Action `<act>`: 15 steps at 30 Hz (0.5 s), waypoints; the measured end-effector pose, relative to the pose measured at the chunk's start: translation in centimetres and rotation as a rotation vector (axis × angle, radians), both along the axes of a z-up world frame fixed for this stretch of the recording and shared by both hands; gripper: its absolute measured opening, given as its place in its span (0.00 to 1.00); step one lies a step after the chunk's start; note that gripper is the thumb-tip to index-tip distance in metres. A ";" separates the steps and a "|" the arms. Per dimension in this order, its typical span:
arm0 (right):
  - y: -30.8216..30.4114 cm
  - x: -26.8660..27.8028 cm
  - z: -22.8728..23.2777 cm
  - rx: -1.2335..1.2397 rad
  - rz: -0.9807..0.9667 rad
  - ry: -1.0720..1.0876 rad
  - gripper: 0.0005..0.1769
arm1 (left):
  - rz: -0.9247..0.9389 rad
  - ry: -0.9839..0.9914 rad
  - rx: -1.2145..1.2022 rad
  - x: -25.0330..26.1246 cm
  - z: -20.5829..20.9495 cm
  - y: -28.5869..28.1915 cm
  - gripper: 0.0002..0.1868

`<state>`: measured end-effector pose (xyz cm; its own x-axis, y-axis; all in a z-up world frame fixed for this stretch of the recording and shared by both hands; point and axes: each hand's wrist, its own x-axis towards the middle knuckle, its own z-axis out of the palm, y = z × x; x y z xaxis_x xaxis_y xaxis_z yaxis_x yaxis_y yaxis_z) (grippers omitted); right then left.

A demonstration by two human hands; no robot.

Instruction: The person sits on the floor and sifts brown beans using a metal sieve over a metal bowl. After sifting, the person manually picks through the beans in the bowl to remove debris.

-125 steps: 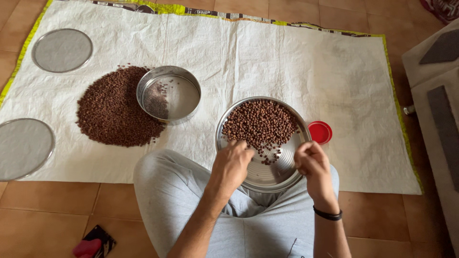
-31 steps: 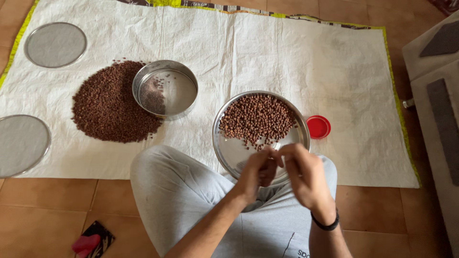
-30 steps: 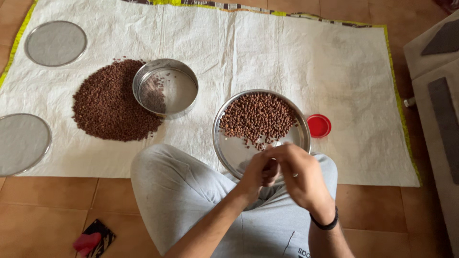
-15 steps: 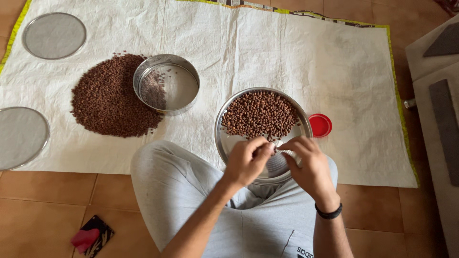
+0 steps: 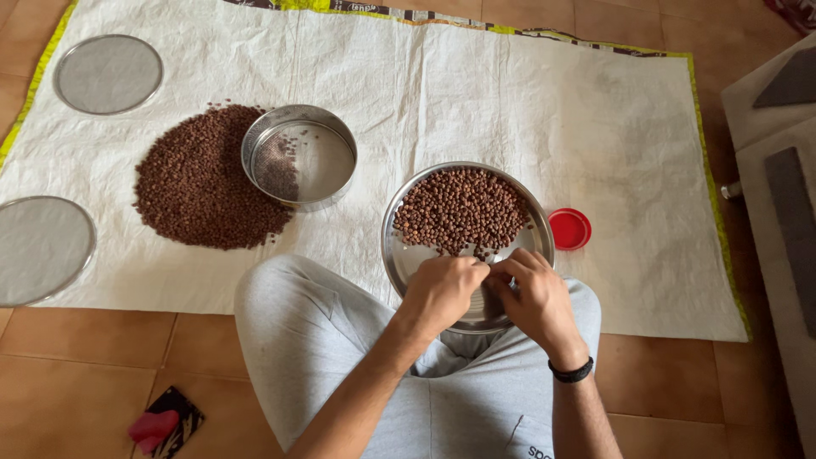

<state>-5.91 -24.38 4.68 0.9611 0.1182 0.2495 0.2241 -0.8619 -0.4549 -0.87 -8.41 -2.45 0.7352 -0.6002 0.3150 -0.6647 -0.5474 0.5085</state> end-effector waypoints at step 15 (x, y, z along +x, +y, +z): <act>0.1 -0.3 0.6 -0.026 0.049 -0.031 0.06 | 0.013 0.403 -0.503 -0.1 1.4 0.9 0.07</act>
